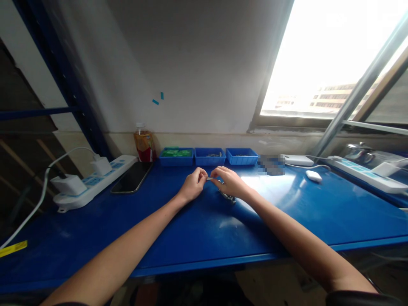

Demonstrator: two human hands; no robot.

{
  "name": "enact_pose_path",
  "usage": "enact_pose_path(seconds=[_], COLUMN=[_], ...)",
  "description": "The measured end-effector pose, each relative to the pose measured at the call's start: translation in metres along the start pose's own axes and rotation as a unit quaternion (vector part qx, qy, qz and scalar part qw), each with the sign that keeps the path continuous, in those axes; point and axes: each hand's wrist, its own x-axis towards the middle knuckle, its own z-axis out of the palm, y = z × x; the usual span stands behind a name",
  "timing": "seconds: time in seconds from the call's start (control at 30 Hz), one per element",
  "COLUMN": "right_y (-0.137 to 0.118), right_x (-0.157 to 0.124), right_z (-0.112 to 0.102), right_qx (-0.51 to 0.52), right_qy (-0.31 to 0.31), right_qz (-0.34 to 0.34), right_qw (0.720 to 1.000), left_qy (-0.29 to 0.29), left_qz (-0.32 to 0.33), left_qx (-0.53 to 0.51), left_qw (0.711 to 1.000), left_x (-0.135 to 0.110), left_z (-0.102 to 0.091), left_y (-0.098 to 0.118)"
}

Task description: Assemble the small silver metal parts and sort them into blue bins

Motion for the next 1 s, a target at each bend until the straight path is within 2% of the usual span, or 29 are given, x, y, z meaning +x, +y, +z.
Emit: enact_pose_path(seconds=[0.13,0.27,0.47,0.63,0.8,0.93,1.0], right_y=[-0.004,-0.003,0.001,-0.005,-0.001,0.025,0.038], right_x=[0.001,0.002,0.003,-0.001,0.009,0.046,0.060], right_z=[0.000,0.004,0.007,0.004,-0.002,-0.018,-0.025], right_qx=[-0.006,-0.034,-0.042,-0.001,-0.041,-0.122,-0.145], right_qy=[-0.003,0.012,0.005,0.023,0.039,0.091,0.074], right_qz=[-0.005,0.034,0.068,0.045,0.017,0.120,0.165], right_qw=[1.000,0.999,0.997,0.999,0.998,0.981,0.973], left_qy=[0.007,-0.013,-0.013,-0.008,-0.025,-0.060,-0.094], left_qz=[-0.008,-0.014,0.006,0.004,-0.003,0.037,0.087], left_qx=[-0.030,-0.069,-0.029,-0.023,-0.017,0.053,0.106], left_qw=[0.999,0.997,0.999,1.000,1.000,0.996,0.986], left_x=[0.000,-0.002,-0.004,-0.003,-0.002,-0.005,-0.009], left_z=[-0.001,-0.002,-0.002,-0.004,-0.003,-0.001,-0.002], left_y=[0.001,0.005,0.008,0.008,0.007,0.009,0.013])
